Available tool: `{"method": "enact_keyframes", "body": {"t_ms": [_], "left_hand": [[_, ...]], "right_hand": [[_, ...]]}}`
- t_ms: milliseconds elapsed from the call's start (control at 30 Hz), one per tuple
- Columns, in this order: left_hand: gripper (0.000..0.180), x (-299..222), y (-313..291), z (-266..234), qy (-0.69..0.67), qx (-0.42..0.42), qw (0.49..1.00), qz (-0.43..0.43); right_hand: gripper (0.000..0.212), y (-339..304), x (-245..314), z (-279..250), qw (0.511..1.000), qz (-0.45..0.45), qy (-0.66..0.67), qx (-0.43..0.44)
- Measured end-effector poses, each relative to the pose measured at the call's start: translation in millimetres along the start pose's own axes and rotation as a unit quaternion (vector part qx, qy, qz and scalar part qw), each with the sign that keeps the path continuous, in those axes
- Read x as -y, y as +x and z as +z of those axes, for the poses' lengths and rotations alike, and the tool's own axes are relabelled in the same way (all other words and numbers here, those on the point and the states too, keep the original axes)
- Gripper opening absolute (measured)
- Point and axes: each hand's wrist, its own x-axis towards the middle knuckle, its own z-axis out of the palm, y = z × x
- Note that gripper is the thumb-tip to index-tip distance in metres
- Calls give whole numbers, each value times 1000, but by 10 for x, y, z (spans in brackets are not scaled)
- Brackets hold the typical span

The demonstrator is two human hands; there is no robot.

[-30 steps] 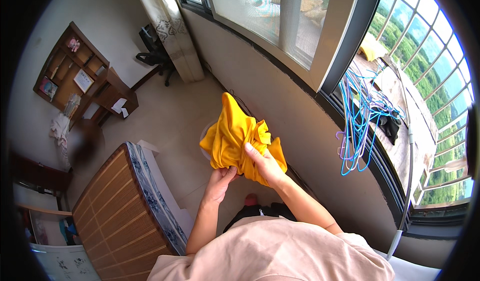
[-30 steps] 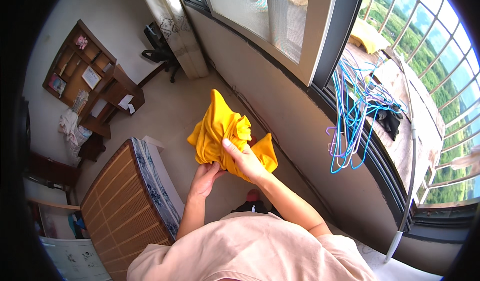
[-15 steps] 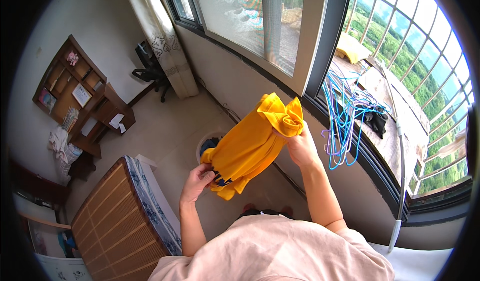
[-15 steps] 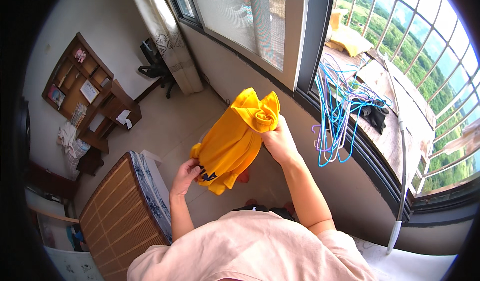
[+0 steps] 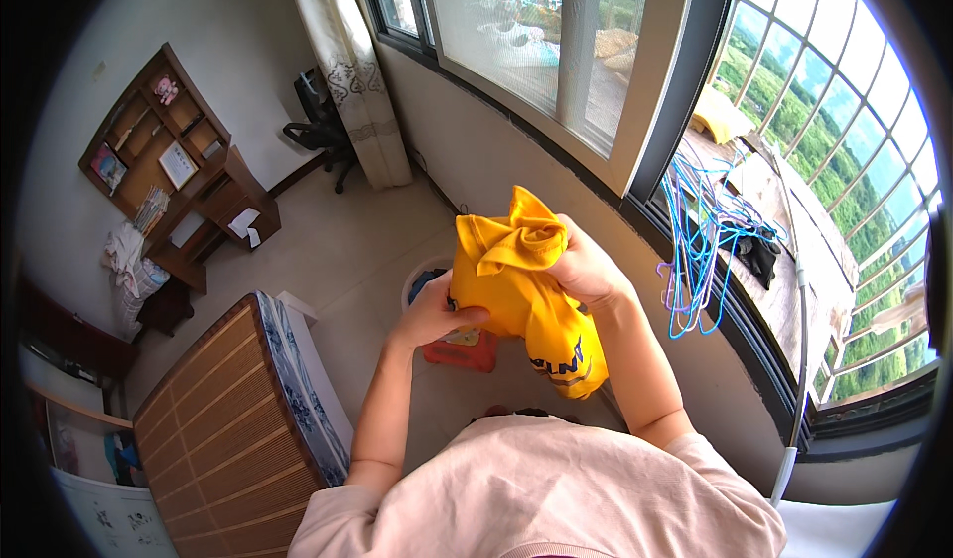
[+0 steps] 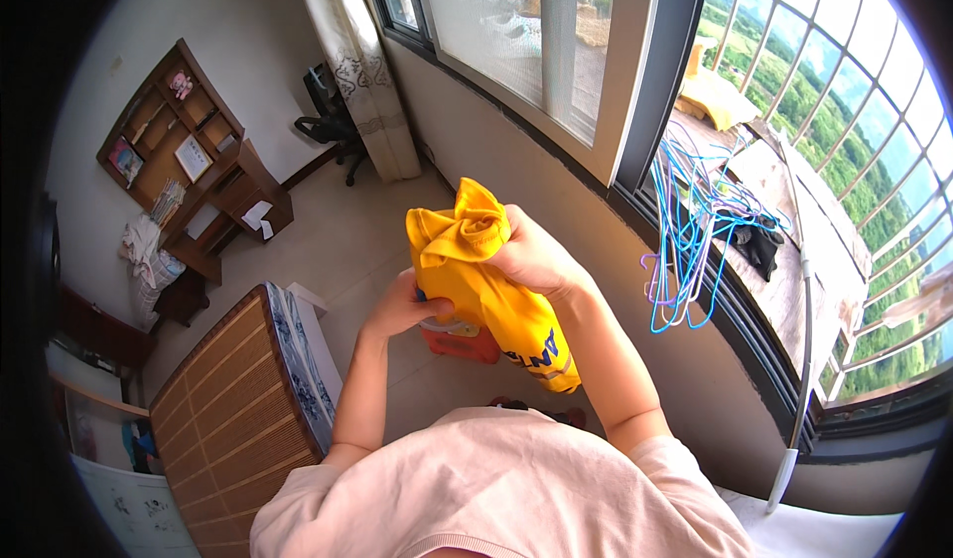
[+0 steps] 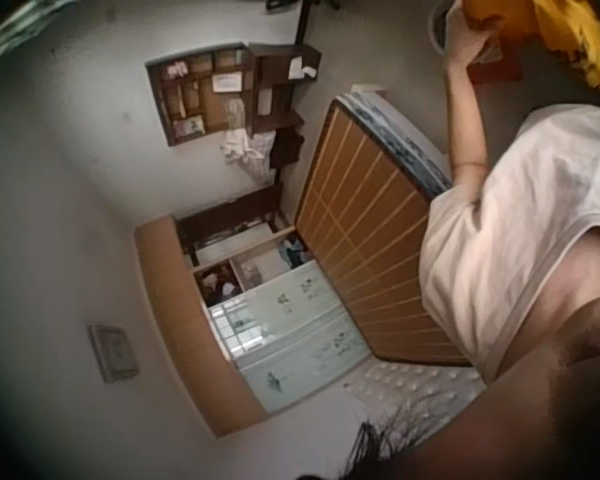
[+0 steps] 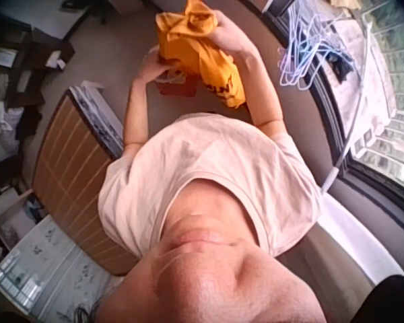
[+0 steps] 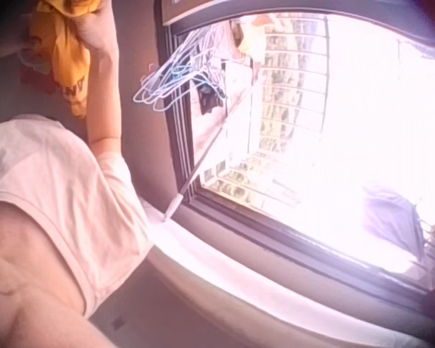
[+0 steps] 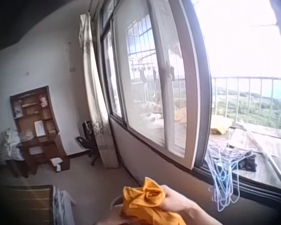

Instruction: The person takes hangers from a closet, goes to a laundry basket, and hangs a pair of shorts and a shirt on a rod outside a window.

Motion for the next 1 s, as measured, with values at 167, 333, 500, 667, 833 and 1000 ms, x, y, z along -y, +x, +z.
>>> {"method": "enact_keyframes", "body": {"t_ms": [167, 333, 500, 667, 833, 1000], "left_hand": [[37, -141, -245, -230, 130, -97, 987, 3], [30, -873, -453, -562, 232, -112, 966, -13], [29, -1280, -660, -993, 362, -185, 914, -16], [21, -1433, -836, -1309, 320, -233, 918, -28], [20, -1521, -846, -1360, 263, -279, 924, -11], [21, -1592, -888, -1322, 207, -281, 937, 2]], "right_hand": [[17, 76, 194, -223, 969, -66, -221, -83], [14, 116, 139, -363, 987, -47, -114, -102], [19, 377, 163, -309, 983, -103, -46, -145], [20, 647, 233, -329, 986, -90, -39, -133], [15, 823, 299, -277, 985, -107, -4, -135], [14, 880, 269, -260, 987, -71, 49, -139]]}}
